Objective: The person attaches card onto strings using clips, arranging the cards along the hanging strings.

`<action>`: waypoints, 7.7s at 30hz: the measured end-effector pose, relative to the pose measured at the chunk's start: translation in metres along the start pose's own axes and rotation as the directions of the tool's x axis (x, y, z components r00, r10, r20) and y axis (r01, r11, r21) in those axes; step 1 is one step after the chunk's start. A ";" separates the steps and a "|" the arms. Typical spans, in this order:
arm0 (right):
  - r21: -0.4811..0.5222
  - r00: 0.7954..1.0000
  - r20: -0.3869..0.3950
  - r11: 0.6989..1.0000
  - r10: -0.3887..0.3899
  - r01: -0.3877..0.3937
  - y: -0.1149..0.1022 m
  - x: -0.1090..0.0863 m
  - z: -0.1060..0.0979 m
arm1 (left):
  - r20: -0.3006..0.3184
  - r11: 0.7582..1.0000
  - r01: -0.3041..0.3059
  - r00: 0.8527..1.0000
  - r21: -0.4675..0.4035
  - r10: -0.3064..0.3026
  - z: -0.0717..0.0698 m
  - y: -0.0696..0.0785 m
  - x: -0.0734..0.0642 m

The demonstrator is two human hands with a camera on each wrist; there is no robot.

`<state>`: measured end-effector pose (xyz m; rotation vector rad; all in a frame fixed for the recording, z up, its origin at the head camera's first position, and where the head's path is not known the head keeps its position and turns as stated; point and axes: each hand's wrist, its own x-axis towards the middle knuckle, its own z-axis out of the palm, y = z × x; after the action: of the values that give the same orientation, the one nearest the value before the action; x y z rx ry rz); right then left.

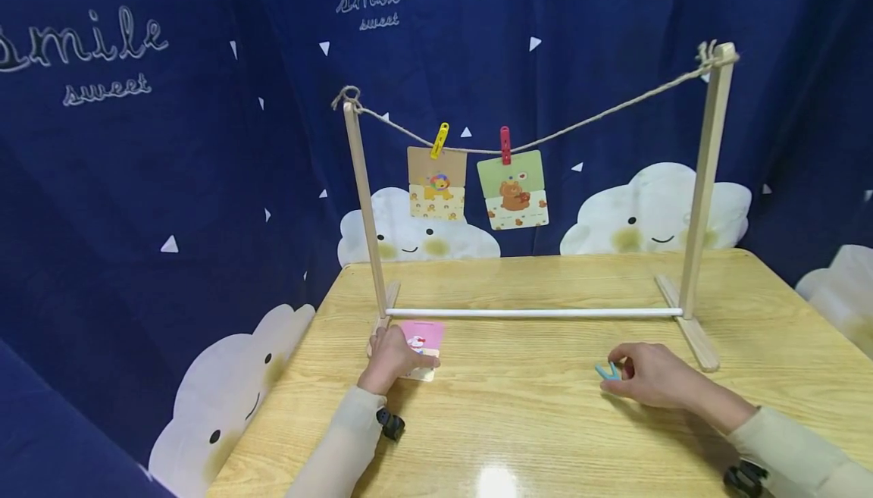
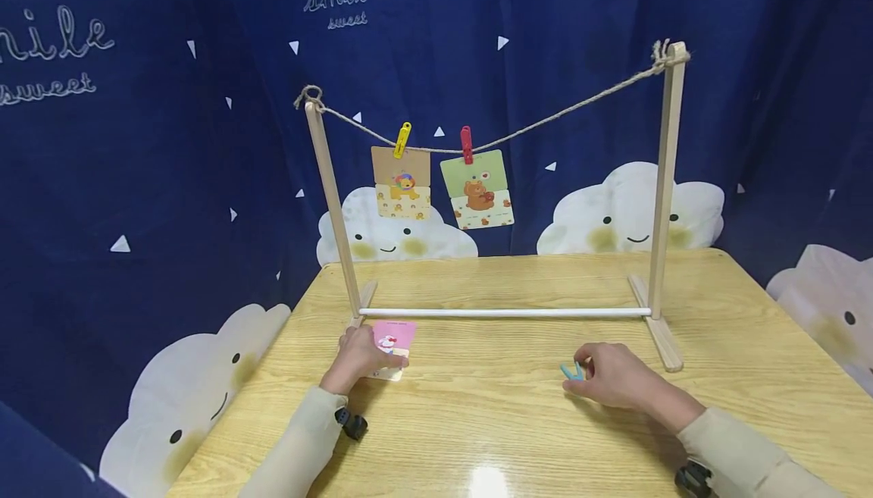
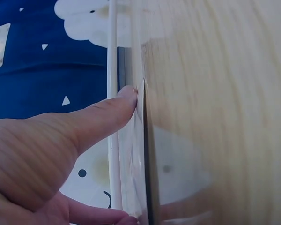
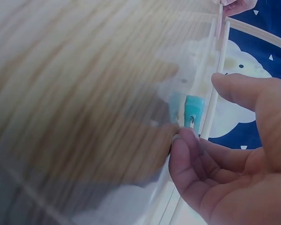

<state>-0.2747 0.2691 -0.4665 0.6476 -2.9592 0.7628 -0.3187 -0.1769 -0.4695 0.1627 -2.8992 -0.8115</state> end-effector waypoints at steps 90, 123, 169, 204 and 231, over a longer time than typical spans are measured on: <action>0.047 0.999 0.021 0.999 0.026 -0.027 0.001 0.007 0.004 | 0.174 0.999 0.030 0.984 -0.026 -0.025 -0.002 0.011 0.014; 0.092 0.988 -0.152 0.995 0.039 -0.025 0.002 0.004 -0.017 | -0.042 0.896 -0.056 0.998 -0.440 0.042 -0.023 0.020 0.013; 0.214 0.928 -0.368 0.977 0.067 0.014 -0.049 0.028 -0.144 | -0.045 0.594 -0.192 0.966 -0.781 0.253 -0.025 0.166 0.011; 0.219 0.862 -0.502 0.974 0.068 0.051 -0.099 0.074 -0.244 | -0.155 0.433 -0.233 0.966 -0.870 0.209 -0.002 0.274 0.022; 0.198 0.777 -0.627 0.975 0.046 0.102 -0.140 0.137 -0.304 | -0.220 0.309 -0.259 0.963 -0.915 0.156 0.002 0.316 0.039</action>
<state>-0.3699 0.2458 -0.1184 0.3383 -2.2607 1.0662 -0.3791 0.0878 -0.3026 -0.2970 -1.7861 -2.1637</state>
